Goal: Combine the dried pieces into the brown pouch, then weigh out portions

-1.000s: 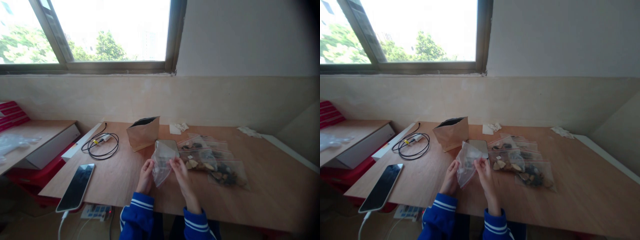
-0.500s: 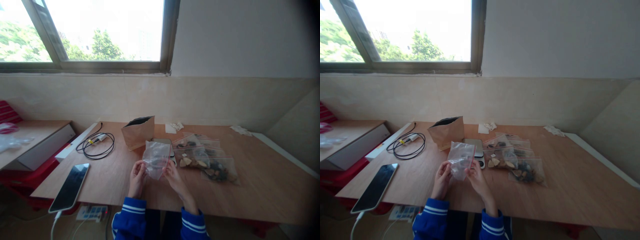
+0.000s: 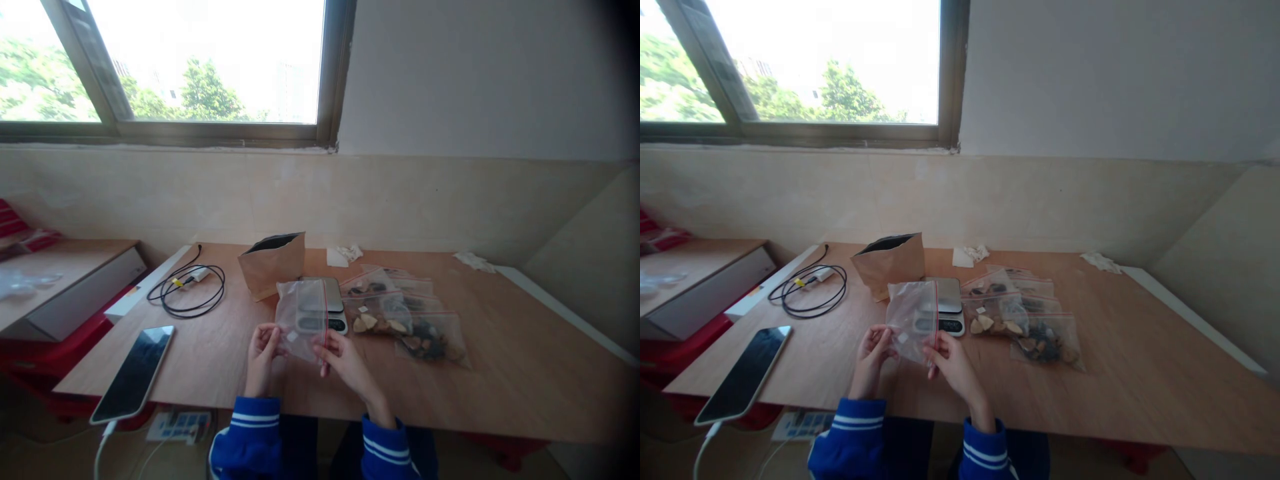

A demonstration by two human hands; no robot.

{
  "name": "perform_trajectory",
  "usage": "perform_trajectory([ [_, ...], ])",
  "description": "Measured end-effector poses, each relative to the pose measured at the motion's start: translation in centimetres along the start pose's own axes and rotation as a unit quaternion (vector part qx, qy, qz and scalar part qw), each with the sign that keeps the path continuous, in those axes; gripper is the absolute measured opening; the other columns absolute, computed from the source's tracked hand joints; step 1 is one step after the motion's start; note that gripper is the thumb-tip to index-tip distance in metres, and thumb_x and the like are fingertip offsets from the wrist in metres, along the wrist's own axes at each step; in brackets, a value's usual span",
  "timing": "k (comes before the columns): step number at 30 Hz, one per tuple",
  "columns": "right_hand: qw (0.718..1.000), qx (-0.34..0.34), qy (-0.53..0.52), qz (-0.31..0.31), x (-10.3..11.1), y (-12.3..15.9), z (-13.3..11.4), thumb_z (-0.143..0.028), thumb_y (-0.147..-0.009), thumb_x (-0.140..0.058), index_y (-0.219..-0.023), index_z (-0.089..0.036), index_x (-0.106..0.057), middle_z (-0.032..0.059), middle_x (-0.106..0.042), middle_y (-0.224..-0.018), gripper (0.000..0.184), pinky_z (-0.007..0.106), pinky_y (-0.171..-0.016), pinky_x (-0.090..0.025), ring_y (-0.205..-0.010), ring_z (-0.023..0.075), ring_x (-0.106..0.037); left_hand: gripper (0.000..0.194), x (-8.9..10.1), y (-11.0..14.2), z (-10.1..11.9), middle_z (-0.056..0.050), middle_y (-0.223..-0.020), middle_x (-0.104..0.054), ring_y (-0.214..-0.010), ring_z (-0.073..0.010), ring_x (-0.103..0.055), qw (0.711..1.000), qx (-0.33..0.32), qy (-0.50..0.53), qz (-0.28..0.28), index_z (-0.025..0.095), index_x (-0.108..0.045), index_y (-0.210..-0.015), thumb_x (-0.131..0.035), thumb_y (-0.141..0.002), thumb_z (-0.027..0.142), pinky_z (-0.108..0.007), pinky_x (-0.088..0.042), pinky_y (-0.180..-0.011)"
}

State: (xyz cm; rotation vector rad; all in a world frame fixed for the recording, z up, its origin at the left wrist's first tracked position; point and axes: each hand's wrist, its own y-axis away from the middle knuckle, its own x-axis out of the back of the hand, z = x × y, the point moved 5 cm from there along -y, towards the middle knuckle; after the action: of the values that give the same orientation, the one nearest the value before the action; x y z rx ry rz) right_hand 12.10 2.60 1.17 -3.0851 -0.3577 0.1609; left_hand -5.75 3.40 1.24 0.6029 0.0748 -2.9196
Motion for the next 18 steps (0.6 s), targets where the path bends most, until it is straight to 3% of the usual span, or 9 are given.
perform_trajectory([
  [3,0.984,0.072,0.103,0.126,2.8,0.1,-0.4,-0.048,-0.082,-0.054,-0.093,-0.019,-0.062,0.0058,-0.065,-0.086,0.032,0.034,-0.074,-0.051,-0.081,0.02,-0.062,0.034,1.1,-0.4,0.7,-0.002,-0.085,-0.066,-0.061,-0.01,-0.058,0.999,-0.014,-0.008,0.045,0.018,-0.055,-0.089,-0.072,-0.067,0.039,-0.02,-0.047,-0.05],
  [4,0.963,0.107,0.16,0.19,4.1,0.3,-0.5,-0.047,-0.083,-0.052,-0.094,-0.019,-0.062,0.0082,-0.065,-0.094,0.032,0.039,-0.084,-0.047,-0.093,0.0224,-0.06,0.036,1.6,-0.6,0.8,-0.003,-0.086,-0.066,-0.062,-0.0104,-0.058,0.998,-0.014,-0.018,0.056,0.017,-0.056,-0.091,-0.072,-0.067,0.039,-0.02,-0.047,-0.051],
  [7,0.858,0.179,0.34,0.341,7.5,1.3,-0.2,-0.039,-0.084,-0.049,-0.104,-0.017,-0.059,0.0146,-0.056,-0.117,0.031,0.049,-0.101,-0.032,-0.116,0.0278,-0.046,0.042,3.3,-1.3,0.5,-0.007,-0.09,-0.066,-0.073,-0.0152,-0.062,0.995,0.002,-0.068,0.067,0.016,-0.055,-0.096,-0.072,-0.067,0.041,-0.023,-0.049,-0.054],
  [8,0.831,0.186,0.383,0.358,8.2,1.5,0.3,-0.035,-0.084,-0.049,-0.109,-0.016,-0.057,0.0159,-0.052,-0.123,0.033,0.051,-0.102,-0.03,-0.121,0.029,-0.041,0.044,3.9,-1.6,0.3,-0.008,-0.091,-0.066,-0.078,-0.0171,-0.062,0.993,0.008,-0.089,0.072,0.015,-0.055,-0.097,-0.072,-0.066,0.041,-0.024,-0.049,-0.055],
  [10,0.803,0.185,0.439,0.358,9.1,1.7,1.3,-0.031,-0.083,-0.047,-0.12,-0.016,-0.051,0.0158,-0.045,-0.132,0.04,0.052,-0.103,-0.028,-0.126,0.03,-0.034,0.045,4.8,-1.9,-0.2,-0.009,-0.093,-0.065,-0.082,-0.0189,-0.062,0.987,0.001,-0.135,0.091,0.015,-0.056,-0.1,-0.07,-0.067,0.042,-0.026,-0.05,-0.059],
  [15,0.777,0.128,0.501,0.36,9.6,2.1,2.6,-0.03,-0.081,-0.049,-0.129,-0.023,-0.048,0.0137,-0.046,-0.128,0.048,0.051,-0.095,-0.032,-0.118,0.0325,-0.039,0.041,5.3,-1.9,0.5,-0.013,-0.117,-0.056,-0.1,-0.0228,-0.058,0.943,-0.1,-0.29,0.129,0.017,-0.052,-0.113,-0.059,-0.076,0.033,-0.04,-0.048,-0.085],
  [18,0.769,0.104,0.502,0.381,9.9,2.4,2.4,-0.034,-0.081,-0.051,-0.122,-0.024,-0.055,0.0146,-0.051,-0.116,0.042,0.048,-0.089,-0.034,-0.106,0.0322,-0.046,0.041,3.7,-1.2,1.9,-0.013,-0.123,-0.053,-0.117,-0.0272,-0.048,0.89,-0.175,-0.413,0.084,0.019,-0.052,-0.119,-0.054,-0.08,0.031,-0.048,-0.039,-0.097],
])
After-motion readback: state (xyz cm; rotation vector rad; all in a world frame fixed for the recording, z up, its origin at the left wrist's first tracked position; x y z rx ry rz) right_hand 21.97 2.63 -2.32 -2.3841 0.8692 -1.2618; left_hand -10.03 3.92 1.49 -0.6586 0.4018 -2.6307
